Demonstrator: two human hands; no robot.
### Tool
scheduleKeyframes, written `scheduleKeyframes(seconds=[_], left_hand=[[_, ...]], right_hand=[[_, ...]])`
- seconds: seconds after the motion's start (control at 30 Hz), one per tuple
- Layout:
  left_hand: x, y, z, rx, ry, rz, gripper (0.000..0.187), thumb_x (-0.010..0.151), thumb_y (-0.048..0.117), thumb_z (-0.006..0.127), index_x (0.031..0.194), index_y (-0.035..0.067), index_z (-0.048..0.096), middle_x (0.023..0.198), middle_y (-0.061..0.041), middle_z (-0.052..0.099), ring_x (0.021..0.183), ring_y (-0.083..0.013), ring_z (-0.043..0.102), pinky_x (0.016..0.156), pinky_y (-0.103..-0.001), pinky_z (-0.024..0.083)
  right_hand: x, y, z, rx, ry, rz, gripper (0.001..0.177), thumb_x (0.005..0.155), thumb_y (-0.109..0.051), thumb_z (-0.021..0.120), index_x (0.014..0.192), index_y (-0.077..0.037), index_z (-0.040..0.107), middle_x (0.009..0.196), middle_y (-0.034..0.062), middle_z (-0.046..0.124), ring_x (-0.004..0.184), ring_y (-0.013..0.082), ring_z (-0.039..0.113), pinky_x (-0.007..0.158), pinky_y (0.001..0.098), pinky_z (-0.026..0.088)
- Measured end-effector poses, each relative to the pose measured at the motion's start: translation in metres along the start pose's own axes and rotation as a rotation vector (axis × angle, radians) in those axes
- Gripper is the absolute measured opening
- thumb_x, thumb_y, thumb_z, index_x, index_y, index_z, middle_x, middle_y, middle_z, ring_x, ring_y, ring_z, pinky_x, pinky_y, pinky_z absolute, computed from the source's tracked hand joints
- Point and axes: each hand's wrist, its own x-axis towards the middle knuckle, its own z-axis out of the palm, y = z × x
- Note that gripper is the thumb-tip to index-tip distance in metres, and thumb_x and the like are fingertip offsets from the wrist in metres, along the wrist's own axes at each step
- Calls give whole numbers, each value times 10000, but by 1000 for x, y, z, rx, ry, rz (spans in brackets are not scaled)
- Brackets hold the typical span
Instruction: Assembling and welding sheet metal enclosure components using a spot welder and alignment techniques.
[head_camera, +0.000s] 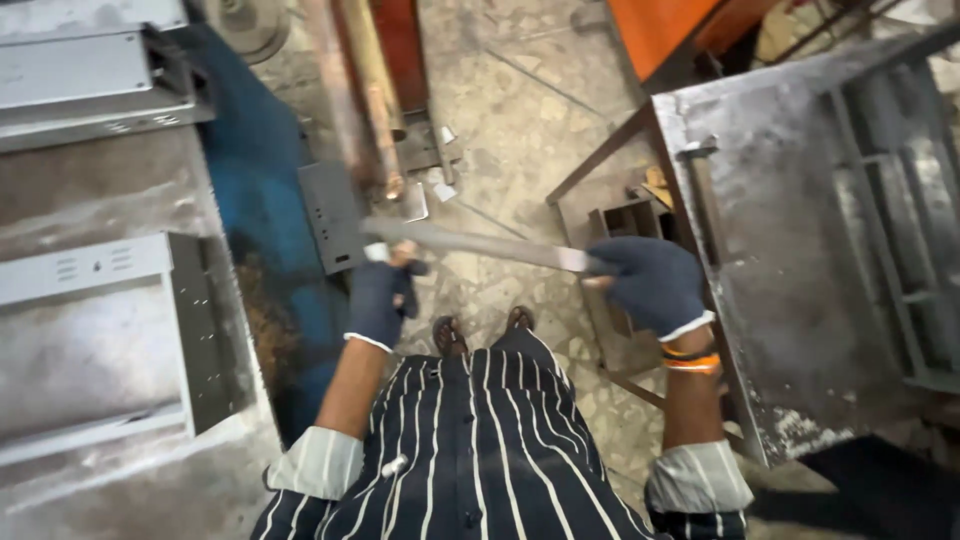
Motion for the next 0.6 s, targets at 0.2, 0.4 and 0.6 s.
scheduleKeyframes(seconds=[0.2, 0.4, 0.6], left_hand=[[-37, 17, 110, 118, -377, 12, 326, 917, 248, 675, 1126, 16, 766, 781, -60, 784, 425, -40, 389, 380, -245, 285], [-46, 46, 183, 216, -420, -8, 296, 933, 260, 664, 1033, -4, 756, 792, -111, 770, 417, -77, 435, 335, -285, 375], [-45, 29, 202, 135, -334, 22, 316, 965, 301, 673, 991, -10, 726, 772, -131, 772, 420, -78, 454, 363, -272, 375]], right_hand=[[-31, 103, -26, -25, 270, 371, 433, 734, -307, 883, 1136, -178, 787, 946, 126, 755, 833, 318, 734, 736, 425, 542], [21, 245, -16, -157, 423, 526, 347, 782, -342, 880, 1079, -175, 812, 952, 160, 738, 825, 379, 714, 705, 467, 543], [42, 324, -6, -227, 415, 673, 302, 785, -335, 845, 1056, -205, 821, 941, 171, 738, 836, 398, 707, 728, 488, 553]])
